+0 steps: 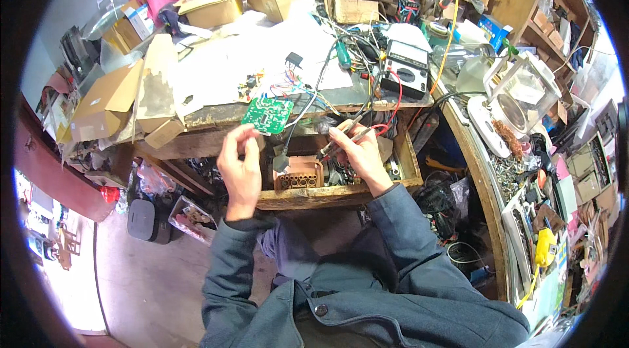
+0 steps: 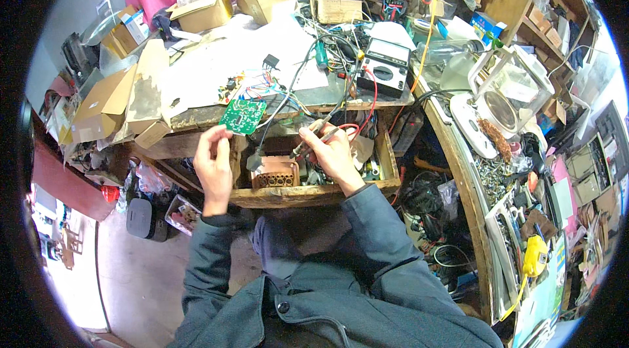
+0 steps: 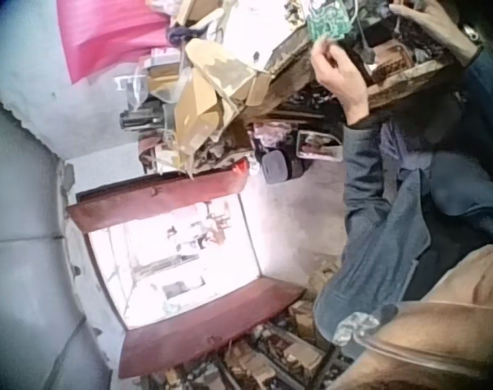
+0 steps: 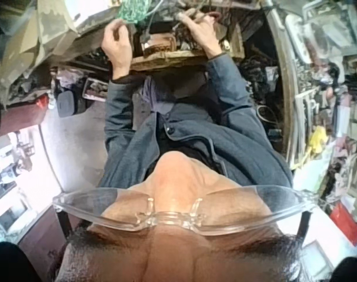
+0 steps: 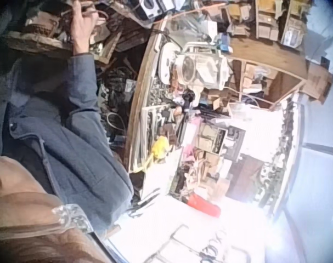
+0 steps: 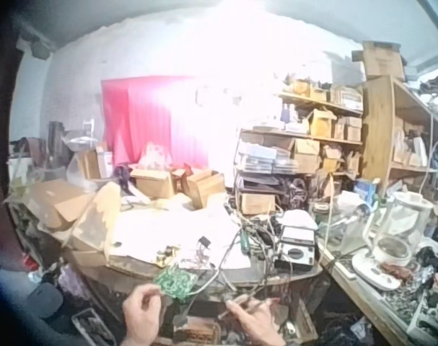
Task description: The person uses a soldering iron and multimeter probes to work on a green circuit board, then places the board into a brown plastic housing and secures it with a black strap. The person handles wires and connectors throughout the process.
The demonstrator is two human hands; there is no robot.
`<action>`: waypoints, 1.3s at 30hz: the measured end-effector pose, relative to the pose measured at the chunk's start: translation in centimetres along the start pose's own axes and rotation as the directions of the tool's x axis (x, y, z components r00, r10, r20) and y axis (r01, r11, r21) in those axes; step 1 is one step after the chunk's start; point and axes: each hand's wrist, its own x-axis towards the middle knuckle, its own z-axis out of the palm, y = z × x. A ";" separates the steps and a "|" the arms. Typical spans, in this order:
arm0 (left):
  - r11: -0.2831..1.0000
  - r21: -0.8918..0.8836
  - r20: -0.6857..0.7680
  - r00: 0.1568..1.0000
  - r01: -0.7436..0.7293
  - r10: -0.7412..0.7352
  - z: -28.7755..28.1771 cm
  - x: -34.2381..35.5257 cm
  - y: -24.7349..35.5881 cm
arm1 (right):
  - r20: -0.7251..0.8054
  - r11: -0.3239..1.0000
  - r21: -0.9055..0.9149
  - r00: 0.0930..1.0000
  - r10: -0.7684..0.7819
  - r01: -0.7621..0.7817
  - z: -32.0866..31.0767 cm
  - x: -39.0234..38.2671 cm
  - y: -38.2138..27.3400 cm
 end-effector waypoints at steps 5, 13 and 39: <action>0.975 0.220 0.208 0.977 0.004 -0.051 1.2 8.0 1.7 | 0.017 1.000 -0.024 1.000 0.000 0.000 0.1 -0.2 -0.4; 0.970 0.243 0.342 0.938 -0.027 -0.060 7.0 15.9 -4.8 | 0.068 0.995 -0.101 0.998 0.001 0.006 0.0 0.2 0.1; 0.977 -0.116 0.347 0.929 0.177 -0.128 5.6 17.7 0.0 | 0.051 0.995 -0.094 0.998 -0.040 0.045 0.0 -0.1 0.1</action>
